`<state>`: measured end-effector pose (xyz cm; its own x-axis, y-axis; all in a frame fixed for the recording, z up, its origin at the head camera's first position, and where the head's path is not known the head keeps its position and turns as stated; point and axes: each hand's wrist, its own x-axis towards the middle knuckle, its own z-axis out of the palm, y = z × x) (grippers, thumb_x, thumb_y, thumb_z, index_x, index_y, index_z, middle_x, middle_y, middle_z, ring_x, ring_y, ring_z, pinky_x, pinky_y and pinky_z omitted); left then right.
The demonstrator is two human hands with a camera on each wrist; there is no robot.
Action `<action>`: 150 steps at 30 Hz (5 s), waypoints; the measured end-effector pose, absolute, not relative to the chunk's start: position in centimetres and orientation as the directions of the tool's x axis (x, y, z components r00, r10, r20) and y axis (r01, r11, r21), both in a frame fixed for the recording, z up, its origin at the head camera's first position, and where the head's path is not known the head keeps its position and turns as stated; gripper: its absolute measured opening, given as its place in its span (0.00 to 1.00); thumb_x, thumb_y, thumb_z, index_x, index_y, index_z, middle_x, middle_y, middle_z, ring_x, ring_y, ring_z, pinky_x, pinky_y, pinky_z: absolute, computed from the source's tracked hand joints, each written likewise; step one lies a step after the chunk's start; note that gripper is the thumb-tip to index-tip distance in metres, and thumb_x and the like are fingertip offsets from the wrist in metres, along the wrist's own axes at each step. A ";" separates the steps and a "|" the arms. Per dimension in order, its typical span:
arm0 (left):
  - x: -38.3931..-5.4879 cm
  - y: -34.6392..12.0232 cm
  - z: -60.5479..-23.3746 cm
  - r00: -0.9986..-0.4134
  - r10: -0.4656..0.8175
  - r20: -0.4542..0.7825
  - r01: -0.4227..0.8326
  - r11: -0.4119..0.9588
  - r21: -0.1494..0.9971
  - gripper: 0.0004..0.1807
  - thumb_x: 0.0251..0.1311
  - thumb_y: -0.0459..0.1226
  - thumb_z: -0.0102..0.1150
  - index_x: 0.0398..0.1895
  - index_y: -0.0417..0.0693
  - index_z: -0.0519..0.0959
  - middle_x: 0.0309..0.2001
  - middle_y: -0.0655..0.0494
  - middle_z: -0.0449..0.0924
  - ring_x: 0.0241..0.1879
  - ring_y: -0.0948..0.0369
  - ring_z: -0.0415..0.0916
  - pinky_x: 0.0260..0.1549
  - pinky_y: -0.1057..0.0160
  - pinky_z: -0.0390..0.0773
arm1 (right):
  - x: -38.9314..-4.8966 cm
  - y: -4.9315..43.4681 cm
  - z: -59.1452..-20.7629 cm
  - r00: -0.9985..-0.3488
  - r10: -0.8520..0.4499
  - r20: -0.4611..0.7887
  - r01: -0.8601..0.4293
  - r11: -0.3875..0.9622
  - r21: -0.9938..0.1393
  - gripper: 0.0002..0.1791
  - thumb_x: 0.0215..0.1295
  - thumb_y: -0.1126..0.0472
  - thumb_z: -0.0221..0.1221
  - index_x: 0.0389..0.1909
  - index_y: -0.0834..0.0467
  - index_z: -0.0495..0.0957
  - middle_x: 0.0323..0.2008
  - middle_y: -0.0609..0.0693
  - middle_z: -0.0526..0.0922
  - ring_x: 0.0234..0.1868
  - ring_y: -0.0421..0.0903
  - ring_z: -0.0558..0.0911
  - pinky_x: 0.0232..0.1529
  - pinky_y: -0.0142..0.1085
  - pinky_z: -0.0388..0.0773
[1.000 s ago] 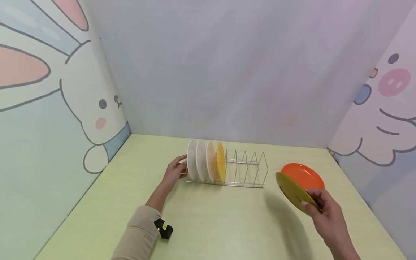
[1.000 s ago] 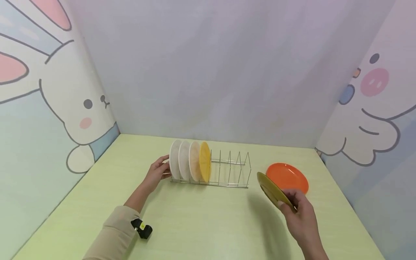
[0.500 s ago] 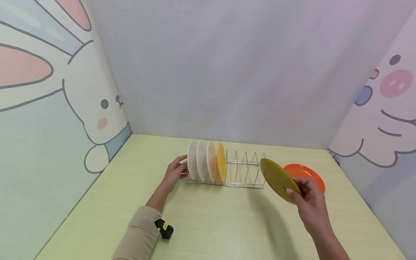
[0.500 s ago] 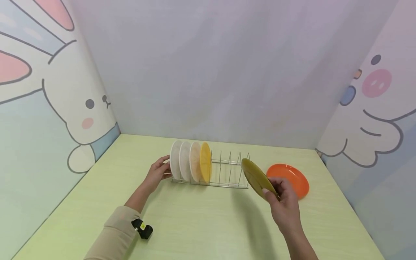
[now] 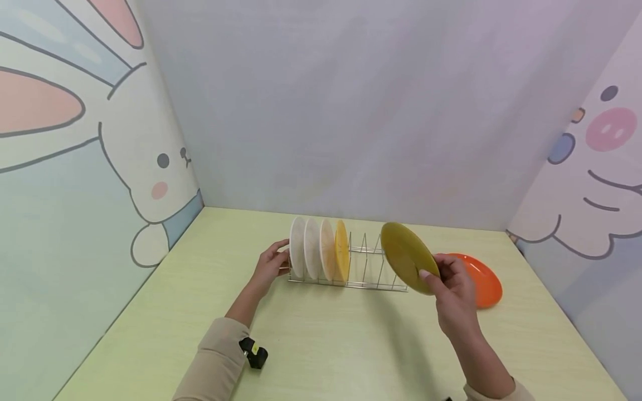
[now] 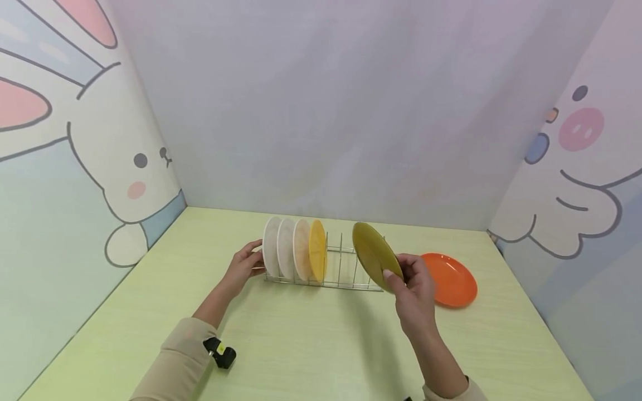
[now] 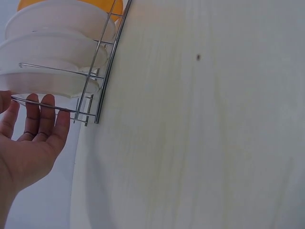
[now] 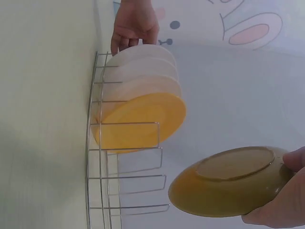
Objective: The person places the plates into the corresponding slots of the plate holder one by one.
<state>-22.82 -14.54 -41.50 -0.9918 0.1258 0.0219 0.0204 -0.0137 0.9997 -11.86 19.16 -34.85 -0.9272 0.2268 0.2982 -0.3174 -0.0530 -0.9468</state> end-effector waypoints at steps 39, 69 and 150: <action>-24.5 -15.0 -44.2 -0.995 0.098 0.021 0.021 -0.006 1.000 0.20 0.68 0.37 0.47 0.62 0.48 0.68 0.36 0.48 0.77 0.35 0.56 0.79 0.40 0.56 0.78 | -18.8 9.8 -39.5 -0.866 0.332 0.374 -0.447 -0.177 -0.877 0.16 0.60 0.79 0.50 0.48 0.70 0.62 0.45 0.59 0.71 0.49 0.51 0.72 0.47 0.39 0.74; -24.8 -14.8 -43.9 -0.994 0.108 0.020 0.023 0.019 1.000 0.21 0.69 0.38 0.47 0.63 0.46 0.67 0.35 0.49 0.76 0.33 0.58 0.78 0.39 0.57 0.78 | -20.1 9.2 -42.9 -0.914 0.193 0.356 -0.343 0.101 -0.934 0.20 0.63 0.75 0.52 0.57 0.64 0.68 0.50 0.59 0.75 0.50 0.51 0.74 0.47 0.36 0.75; -24.6 -14.6 -44.1 -0.996 0.088 -0.001 0.000 0.005 1.000 0.19 0.68 0.37 0.48 0.62 0.51 0.69 0.36 0.48 0.77 0.34 0.56 0.79 0.37 0.58 0.78 | -19.6 32.9 -44.7 -0.988 -0.152 -0.006 -0.133 0.886 -0.444 0.19 0.54 0.69 0.62 0.46 0.73 0.75 0.39 0.64 0.77 0.34 0.52 0.72 0.36 0.48 0.71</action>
<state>-24.58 -14.58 -44.09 -0.9961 0.0878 -0.0006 -0.0002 0.0049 1.0000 -19.60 32.90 -44.69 -0.9884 -0.1518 -0.0065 -0.1332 0.8863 -0.4436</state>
